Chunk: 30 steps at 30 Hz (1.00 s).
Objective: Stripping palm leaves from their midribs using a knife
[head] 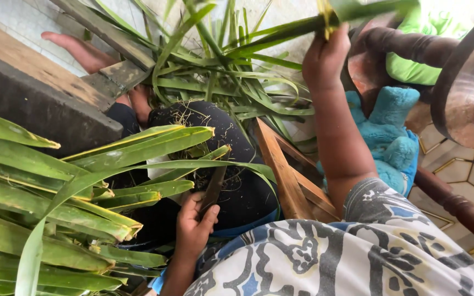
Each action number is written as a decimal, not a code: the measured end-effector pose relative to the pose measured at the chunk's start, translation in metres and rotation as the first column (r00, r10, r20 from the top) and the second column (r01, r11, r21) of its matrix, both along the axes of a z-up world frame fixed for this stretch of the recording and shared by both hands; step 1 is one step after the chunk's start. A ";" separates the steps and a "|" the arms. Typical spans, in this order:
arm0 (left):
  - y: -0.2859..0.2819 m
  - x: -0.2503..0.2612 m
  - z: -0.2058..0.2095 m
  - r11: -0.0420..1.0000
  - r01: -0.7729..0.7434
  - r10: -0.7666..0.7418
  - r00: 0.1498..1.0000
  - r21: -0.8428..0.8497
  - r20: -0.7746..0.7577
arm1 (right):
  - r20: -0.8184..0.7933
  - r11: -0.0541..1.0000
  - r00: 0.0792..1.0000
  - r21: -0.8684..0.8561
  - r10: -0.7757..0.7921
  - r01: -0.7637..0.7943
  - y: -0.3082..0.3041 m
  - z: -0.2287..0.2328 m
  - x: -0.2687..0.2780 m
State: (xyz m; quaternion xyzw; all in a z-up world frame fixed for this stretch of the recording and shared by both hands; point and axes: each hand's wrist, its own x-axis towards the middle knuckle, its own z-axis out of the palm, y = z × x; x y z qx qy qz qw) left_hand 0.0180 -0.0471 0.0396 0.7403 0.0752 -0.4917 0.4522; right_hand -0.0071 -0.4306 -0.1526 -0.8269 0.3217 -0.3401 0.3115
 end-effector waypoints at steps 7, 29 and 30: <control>-0.022 0.005 0.030 0.976 0.218 -0.217 0.973 -0.018 0.074 | -0.191 0.952 0.979 0.304 0.078 -0.017 0.005 0.040 0.009; 0.030 -0.004 0.074 0.700 0.605 -0.702 0.679 0.379 0.215 | 0.137 0.420 0.985 0.892 0.107 -0.170 0.073 0.136 -0.006; 0.031 -0.011 0.072 0.669 0.599 -0.742 0.508 0.440 0.437 | 0.139 0.421 0.981 0.888 0.132 -0.183 0.074 0.140 -0.008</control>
